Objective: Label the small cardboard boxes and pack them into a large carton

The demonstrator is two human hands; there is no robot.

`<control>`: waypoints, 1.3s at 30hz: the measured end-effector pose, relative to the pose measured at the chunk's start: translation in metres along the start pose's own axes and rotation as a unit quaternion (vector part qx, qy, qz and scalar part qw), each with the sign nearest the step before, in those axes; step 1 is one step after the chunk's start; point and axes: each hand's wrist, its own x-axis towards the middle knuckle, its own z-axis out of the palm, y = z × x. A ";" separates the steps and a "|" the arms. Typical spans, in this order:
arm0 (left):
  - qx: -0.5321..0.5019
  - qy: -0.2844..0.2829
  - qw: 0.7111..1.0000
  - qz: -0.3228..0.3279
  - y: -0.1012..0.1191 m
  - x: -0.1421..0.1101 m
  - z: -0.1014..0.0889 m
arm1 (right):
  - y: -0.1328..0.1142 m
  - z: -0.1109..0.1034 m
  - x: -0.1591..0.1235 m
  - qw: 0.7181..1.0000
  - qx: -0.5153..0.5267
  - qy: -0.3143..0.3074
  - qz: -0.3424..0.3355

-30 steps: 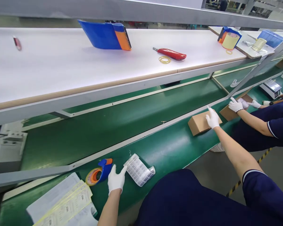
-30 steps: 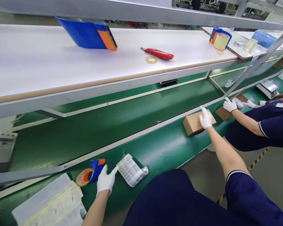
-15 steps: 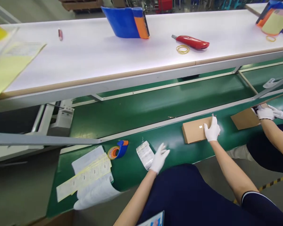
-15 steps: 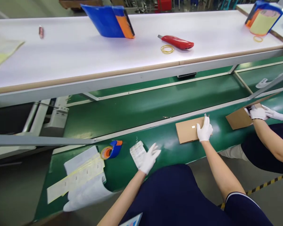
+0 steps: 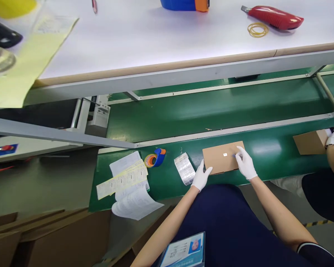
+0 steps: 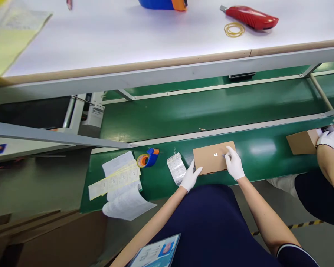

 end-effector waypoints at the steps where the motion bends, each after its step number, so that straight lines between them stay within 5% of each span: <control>1: -0.001 0.000 1.000 -0.004 -0.001 0.001 0.000 | -0.001 -0.002 0.004 1.000 0.001 -0.011 0.012; 9: -0.009 -0.021 0.999 -0.027 -0.011 0.005 -0.004 | -0.019 0.014 0.012 0.996 -0.007 -0.082 0.042; 29: 0.010 -0.037 0.998 -0.042 -0.014 0.009 -0.008 | -0.019 0.029 0.011 0.994 -0.067 -0.080 0.039; 35: 0.026 -0.036 0.998 -0.041 -0.016 0.009 -0.008 | -0.029 0.042 0.007 0.981 -0.176 -0.083 0.010; 39: 0.032 -0.036 0.998 -0.036 -0.017 0.009 -0.008 | -0.031 0.037 0.005 0.961 -0.275 -0.010 0.024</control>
